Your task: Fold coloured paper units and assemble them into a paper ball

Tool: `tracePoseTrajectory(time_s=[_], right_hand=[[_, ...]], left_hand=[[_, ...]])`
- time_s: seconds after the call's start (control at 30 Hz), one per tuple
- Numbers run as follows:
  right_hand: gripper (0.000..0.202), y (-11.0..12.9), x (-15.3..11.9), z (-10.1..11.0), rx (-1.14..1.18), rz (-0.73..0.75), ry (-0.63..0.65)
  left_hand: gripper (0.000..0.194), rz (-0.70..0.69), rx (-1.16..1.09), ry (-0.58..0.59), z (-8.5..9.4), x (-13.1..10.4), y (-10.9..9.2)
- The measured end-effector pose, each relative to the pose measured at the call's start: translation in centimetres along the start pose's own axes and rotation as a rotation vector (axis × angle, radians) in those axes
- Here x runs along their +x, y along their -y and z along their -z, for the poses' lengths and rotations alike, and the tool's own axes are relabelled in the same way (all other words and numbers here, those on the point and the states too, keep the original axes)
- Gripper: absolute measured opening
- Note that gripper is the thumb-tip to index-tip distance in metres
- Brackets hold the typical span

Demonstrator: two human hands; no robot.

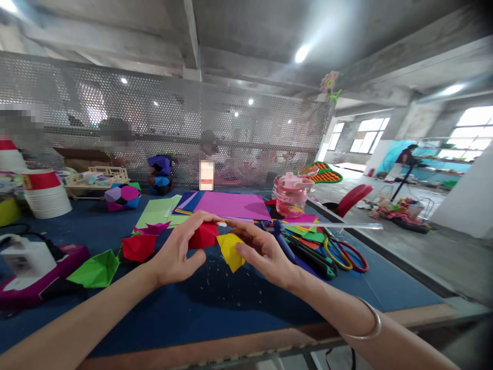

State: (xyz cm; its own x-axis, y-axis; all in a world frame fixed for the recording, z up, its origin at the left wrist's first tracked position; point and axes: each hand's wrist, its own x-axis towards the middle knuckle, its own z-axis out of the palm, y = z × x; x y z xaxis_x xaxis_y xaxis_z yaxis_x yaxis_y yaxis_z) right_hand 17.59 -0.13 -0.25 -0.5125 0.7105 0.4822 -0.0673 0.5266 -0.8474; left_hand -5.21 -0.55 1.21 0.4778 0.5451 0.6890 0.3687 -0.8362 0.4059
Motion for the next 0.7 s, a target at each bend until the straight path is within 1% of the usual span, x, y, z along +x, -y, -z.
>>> tracePoseTrajectory(time_s=[0.1,0.27,0.4,0.5,0.6,0.7], right_hand=[[0.050,0.10,-0.11,0.09,-0.043,0.014,0.019],[0.052,0.25,-0.10,0.10,-0.050,0.009,0.040],[0.052,0.03,-0.04,0.16,-0.068,0.017,0.044],[0.053,-0.09,-0.06,0.23,-0.091,0.024,0.050],[0.055,-0.02,-0.17,0.23,-0.119,0.051,0.054],[0.057,0.21,-0.35,0.13,-0.162,0.087,0.050]], left_hand=[[0.060,0.004,0.004,0.014,0.02,0.01,-0.26],[0.057,0.029,-0.008,0.008,0.02,-0.02,-0.63],[0.054,0.050,-0.041,-0.005,-0.01,-0.06,-0.62],[0.056,0.067,-0.041,-0.010,-0.19,-0.14,-0.49],[0.056,0.053,-0.034,-0.019,-0.48,-0.27,-0.40],[0.055,0.038,-0.017,-0.057,-0.70,-0.33,-0.56]])
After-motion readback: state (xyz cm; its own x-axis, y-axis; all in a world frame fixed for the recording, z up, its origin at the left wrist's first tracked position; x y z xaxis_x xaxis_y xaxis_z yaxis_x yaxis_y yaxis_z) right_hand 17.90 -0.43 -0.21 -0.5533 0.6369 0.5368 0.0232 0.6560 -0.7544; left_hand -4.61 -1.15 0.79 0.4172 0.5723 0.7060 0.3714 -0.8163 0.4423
